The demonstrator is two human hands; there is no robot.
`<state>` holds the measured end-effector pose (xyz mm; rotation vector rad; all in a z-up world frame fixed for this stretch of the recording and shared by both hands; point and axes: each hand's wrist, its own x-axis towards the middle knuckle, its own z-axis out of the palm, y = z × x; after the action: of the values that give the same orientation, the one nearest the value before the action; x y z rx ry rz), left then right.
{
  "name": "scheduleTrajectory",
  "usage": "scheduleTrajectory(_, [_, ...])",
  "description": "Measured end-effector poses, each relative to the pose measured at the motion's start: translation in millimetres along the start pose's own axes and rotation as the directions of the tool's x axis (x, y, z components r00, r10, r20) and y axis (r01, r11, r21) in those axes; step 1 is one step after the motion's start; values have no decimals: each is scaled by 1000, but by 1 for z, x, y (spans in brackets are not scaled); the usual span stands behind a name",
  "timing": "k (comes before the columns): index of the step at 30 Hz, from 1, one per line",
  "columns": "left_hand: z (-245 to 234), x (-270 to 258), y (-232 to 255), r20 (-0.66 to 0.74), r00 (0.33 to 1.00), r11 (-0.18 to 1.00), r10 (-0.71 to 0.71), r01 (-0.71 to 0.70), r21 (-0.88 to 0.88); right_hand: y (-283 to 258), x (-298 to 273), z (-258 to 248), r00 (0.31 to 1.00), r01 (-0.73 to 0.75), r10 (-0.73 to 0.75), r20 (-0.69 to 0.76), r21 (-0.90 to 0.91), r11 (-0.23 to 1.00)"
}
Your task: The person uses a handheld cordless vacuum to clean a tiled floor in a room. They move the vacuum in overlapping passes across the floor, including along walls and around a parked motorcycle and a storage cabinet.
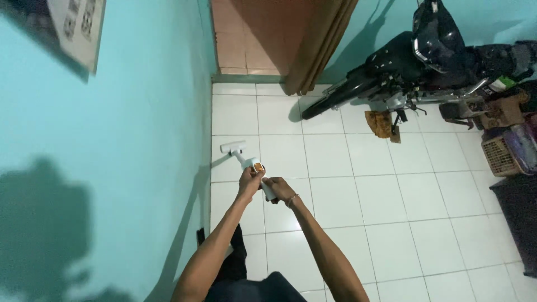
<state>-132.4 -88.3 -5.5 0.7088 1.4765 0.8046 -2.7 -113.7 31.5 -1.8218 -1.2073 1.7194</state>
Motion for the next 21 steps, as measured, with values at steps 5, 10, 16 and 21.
scheduleTrajectory(5, [11,-68,-52,19,1000,1000,25,-25,-5,49,-80,-1,998,35,-37,44,46,998])
scheduleTrajectory(10, [19,-155,-101,-2,1000,1000,12,-12,-23,98,-157,12,995,20,-23,101,33,999])
scheduleTrajectory(16, [16,-237,-117,51,999,994,-17,22,-102,122,-228,18,991,19,-24,133,37,999])
scheduleTrajectory(21, [18,-246,-119,61,998,996,8,-2,-91,130,-235,19,996,13,-17,84,57,998])
